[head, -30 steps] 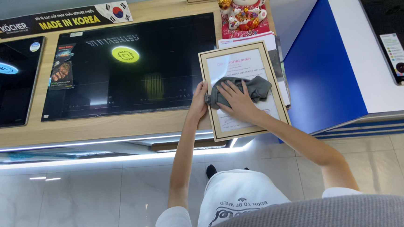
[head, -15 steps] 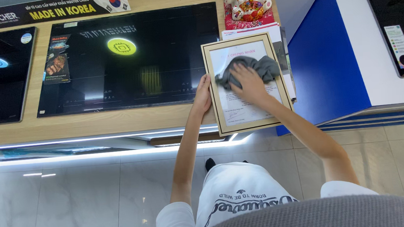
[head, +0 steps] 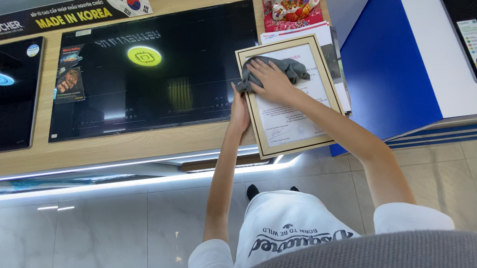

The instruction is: The person wipes two framed certificates and a cat figurine with a cloth by hand in an appliance store.

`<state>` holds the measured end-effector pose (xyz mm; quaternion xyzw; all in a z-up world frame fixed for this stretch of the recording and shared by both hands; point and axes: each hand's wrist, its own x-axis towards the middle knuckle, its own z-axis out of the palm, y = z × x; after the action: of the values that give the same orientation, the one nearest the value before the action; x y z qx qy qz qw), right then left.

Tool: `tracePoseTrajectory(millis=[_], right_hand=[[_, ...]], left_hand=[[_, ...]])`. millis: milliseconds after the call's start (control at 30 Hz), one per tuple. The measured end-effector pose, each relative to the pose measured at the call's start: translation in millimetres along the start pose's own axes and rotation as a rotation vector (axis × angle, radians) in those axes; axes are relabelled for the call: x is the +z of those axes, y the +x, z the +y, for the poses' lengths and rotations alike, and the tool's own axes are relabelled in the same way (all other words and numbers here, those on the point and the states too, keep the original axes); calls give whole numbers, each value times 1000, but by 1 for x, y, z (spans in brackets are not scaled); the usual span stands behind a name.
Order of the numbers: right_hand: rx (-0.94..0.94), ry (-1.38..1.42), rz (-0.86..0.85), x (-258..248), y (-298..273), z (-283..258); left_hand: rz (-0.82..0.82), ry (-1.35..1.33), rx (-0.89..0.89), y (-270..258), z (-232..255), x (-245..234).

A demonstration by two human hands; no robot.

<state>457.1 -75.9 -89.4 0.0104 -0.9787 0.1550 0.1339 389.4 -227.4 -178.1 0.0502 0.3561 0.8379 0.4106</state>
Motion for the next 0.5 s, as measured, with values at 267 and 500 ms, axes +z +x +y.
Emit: tracePoseTrajectory(millis=[267,500], right_hand=[[159,-82,46,-7,-16,60],[331,-80,107,-21,-72,94]], left_hand=[[24,150,50,-1,-6,-2],[77,221,53,-2,-7,1]])
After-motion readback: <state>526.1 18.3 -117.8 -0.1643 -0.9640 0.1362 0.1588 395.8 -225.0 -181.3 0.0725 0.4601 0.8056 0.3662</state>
